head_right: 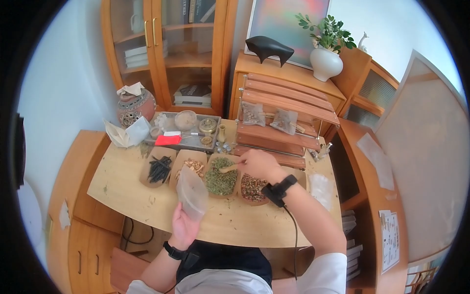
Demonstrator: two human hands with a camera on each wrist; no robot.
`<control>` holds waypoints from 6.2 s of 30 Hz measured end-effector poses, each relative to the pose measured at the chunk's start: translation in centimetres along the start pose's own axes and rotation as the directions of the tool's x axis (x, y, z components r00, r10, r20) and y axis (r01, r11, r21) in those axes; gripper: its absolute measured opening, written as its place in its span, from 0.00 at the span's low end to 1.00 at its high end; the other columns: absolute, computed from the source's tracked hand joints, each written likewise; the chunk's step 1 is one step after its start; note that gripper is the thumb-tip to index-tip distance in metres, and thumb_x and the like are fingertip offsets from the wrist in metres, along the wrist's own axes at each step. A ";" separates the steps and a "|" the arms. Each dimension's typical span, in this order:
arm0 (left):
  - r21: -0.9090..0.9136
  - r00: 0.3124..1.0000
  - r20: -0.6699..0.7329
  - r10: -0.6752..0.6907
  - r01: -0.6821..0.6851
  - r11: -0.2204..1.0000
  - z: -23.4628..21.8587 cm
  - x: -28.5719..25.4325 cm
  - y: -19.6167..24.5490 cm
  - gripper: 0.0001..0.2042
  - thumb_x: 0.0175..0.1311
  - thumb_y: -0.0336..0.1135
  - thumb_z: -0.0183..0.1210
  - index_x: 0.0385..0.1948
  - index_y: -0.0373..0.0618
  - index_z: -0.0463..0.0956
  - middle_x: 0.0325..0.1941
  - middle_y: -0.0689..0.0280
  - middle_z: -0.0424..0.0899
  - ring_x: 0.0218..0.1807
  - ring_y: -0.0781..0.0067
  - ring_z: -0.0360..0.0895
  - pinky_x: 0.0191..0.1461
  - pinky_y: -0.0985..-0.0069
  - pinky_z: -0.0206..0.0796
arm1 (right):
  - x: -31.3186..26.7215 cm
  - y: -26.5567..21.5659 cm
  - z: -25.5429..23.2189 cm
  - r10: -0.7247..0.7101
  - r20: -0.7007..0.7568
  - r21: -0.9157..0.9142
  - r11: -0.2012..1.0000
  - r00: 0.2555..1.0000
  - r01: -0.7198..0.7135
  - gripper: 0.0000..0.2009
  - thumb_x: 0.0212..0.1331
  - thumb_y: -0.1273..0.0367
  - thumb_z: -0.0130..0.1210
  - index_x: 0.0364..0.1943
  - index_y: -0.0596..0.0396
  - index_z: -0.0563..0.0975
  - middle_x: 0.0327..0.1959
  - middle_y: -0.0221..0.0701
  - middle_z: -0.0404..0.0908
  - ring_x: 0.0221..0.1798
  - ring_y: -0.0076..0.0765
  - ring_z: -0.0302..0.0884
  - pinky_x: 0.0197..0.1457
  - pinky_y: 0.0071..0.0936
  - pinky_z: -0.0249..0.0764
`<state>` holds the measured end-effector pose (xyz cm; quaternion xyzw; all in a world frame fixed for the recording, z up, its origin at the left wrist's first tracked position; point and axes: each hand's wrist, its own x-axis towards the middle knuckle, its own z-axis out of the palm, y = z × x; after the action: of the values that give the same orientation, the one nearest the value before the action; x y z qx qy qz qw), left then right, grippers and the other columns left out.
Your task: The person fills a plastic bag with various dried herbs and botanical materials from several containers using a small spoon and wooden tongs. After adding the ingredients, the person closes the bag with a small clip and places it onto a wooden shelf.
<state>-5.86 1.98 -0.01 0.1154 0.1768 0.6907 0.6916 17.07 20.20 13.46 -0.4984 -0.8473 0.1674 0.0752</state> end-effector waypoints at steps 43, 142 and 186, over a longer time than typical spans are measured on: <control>0.010 0.999 -0.010 -0.032 0.033 0.999 0.5 0.0 0.3 0.25 0.80 0.45 0.38 0.74 0.46 0.53 0.76 0.62 0.62 0.77 0.60 0.59 0.80 0.58 0.50 | -6.5 -0.9 4.5 -0.184 -0.347 -0.344 0.937 0.920 0.058 0.05 0.51 0.65 0.62 0.24 0.49 0.81 0.25 0.34 0.83 0.32 0.43 0.83 0.41 0.41 0.74; 0.049 0.985 -0.153 0.079 -0.072 0.996 0.0 0.3 -0.8 0.17 0.78 0.49 0.43 0.59 0.53 0.71 0.50 0.66 0.80 0.46 0.72 0.76 0.48 0.72 0.67 | -22.5 2.5 14.8 0.376 -0.157 0.952 0.304 0.913 0.039 0.11 0.72 0.67 0.55 0.50 0.60 0.79 0.31 0.18 0.76 0.32 0.11 0.66 0.35 0.14 0.63; 0.192 0.994 -0.099 -0.037 0.056 0.980 5.4 -5.0 0.3 0.21 0.78 0.39 0.44 0.69 0.48 0.61 0.67 0.65 0.73 0.68 0.62 0.70 0.71 0.60 0.63 | -22.2 1.8 13.8 0.432 -0.085 0.990 0.141 0.898 0.026 0.07 0.73 0.68 0.50 0.47 0.54 0.73 0.28 0.20 0.70 0.28 0.16 0.62 0.32 0.16 0.60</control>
<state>-3.89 -2.57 5.44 0.1454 0.2790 0.6584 0.6838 25.37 -1.21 0.83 -0.4648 -0.4319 0.5870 0.5028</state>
